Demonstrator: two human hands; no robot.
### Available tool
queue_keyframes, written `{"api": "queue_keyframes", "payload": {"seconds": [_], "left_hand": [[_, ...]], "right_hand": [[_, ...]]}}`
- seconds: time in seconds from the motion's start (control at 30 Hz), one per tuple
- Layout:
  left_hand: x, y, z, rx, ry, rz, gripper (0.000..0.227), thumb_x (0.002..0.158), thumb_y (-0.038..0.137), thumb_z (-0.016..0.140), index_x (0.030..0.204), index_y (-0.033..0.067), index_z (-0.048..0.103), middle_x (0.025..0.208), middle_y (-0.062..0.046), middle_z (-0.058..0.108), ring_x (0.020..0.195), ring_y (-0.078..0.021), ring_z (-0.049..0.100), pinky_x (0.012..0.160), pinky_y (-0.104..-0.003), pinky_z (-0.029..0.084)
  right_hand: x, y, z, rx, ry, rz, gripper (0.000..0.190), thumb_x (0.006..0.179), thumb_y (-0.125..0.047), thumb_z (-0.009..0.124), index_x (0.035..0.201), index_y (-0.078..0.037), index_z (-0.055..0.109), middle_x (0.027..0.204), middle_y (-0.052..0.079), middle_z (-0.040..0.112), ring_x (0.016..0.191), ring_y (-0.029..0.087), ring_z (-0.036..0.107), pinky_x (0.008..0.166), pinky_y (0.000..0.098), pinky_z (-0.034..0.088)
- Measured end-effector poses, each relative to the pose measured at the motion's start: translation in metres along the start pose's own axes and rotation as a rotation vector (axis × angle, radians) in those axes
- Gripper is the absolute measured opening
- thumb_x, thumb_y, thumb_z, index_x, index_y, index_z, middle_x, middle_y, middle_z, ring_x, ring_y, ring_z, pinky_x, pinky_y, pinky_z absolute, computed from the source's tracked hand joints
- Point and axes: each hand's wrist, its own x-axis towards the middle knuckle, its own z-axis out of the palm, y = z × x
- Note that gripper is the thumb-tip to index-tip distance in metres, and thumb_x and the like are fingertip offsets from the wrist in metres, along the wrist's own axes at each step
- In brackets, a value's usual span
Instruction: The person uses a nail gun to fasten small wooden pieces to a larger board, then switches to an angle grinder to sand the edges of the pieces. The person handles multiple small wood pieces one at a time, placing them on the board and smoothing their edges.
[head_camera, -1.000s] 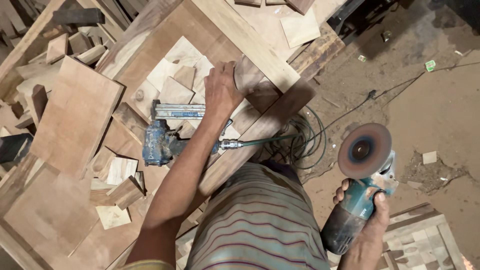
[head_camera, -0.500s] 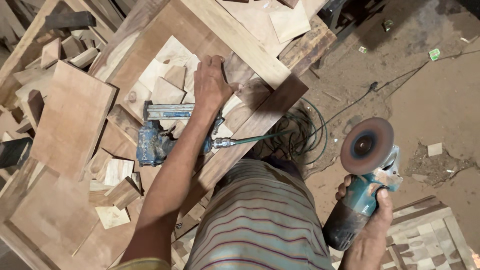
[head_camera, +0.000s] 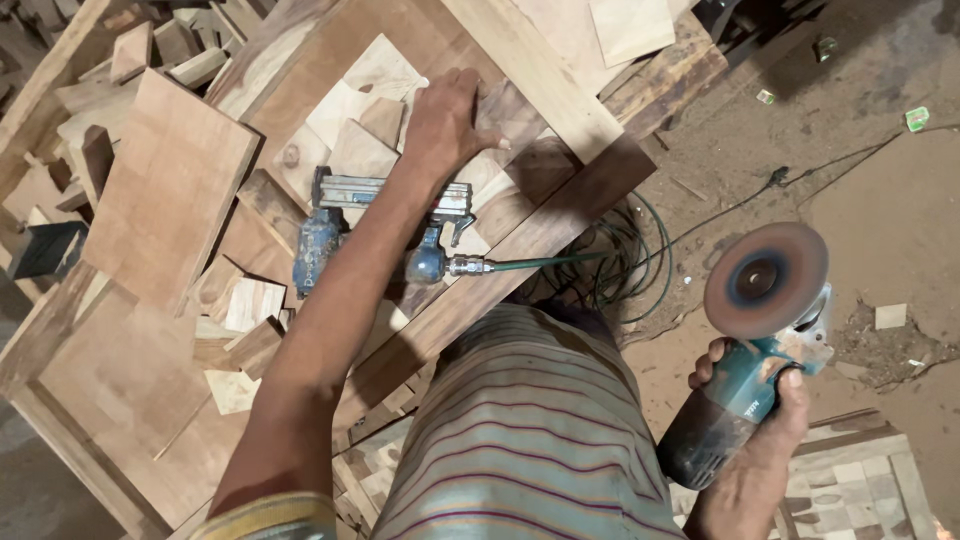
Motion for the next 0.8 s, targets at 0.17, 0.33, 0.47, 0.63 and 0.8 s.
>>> {"api": "queue_keyframes", "payload": {"seconds": [0.17,0.33,0.47,0.63,0.8], "left_hand": [[0.039,-0.025,-0.002,-0.054,-0.307,-0.076,0.054,0.063,0.037,0.096,0.096,0.0051,0.066,0.095,-0.014,0.074,0.092,-0.0337,0.072,0.083,-0.045,0.056],[0.047,-0.046,0.009,0.045,-0.218,0.112,0.043,0.068,0.024,0.097,0.094,0.0042,0.069,0.090,-0.019,0.073,0.088,-0.0386,0.069,0.078,-0.048,0.054],[0.047,-0.043,0.010,-0.010,-0.243,0.077,0.037,0.072,0.023,0.093,0.097,0.0081,0.071,0.095,-0.016,0.074,0.091,-0.0352,0.071,0.081,-0.046,0.056],[0.035,-0.010,-0.001,0.049,-0.313,-0.119,0.059,0.066,0.041,0.097,0.099,0.0038,0.066,0.099,-0.018,0.070,0.094,-0.0368,0.068,0.084,-0.047,0.054],[0.006,0.022,0.011,0.148,-0.044,-0.074,0.068,0.063,0.039,0.096,0.107,-0.0007,0.062,0.107,-0.020,0.062,0.104,-0.0397,0.061,0.086,-0.048,0.053]], "right_hand": [[-0.004,-0.001,0.007,-0.014,0.007,-0.004,0.070,0.092,-0.055,0.069,0.132,-0.001,0.051,0.109,0.016,0.060,0.091,0.030,0.058,0.079,0.0393,0.049],[-0.003,0.007,0.003,0.047,-0.057,-0.007,0.070,0.093,-0.056,0.071,0.131,0.001,0.051,0.106,0.016,0.060,0.094,0.030,0.059,0.082,0.0394,0.049],[-0.005,0.015,-0.008,0.067,-0.044,-0.017,0.070,0.093,-0.056,0.072,0.132,-0.002,0.050,0.106,0.016,0.060,0.094,0.031,0.059,0.083,0.0400,0.050],[-0.005,0.018,-0.009,0.065,-0.077,-0.055,0.071,0.091,-0.056,0.073,0.132,-0.001,0.051,0.105,0.017,0.060,0.093,0.031,0.059,0.081,0.0408,0.051],[-0.014,0.023,-0.011,0.110,-0.057,-0.060,0.068,0.092,-0.053,0.073,0.128,0.000,0.052,0.106,0.018,0.060,0.093,0.032,0.060,0.081,0.0409,0.052]]}}
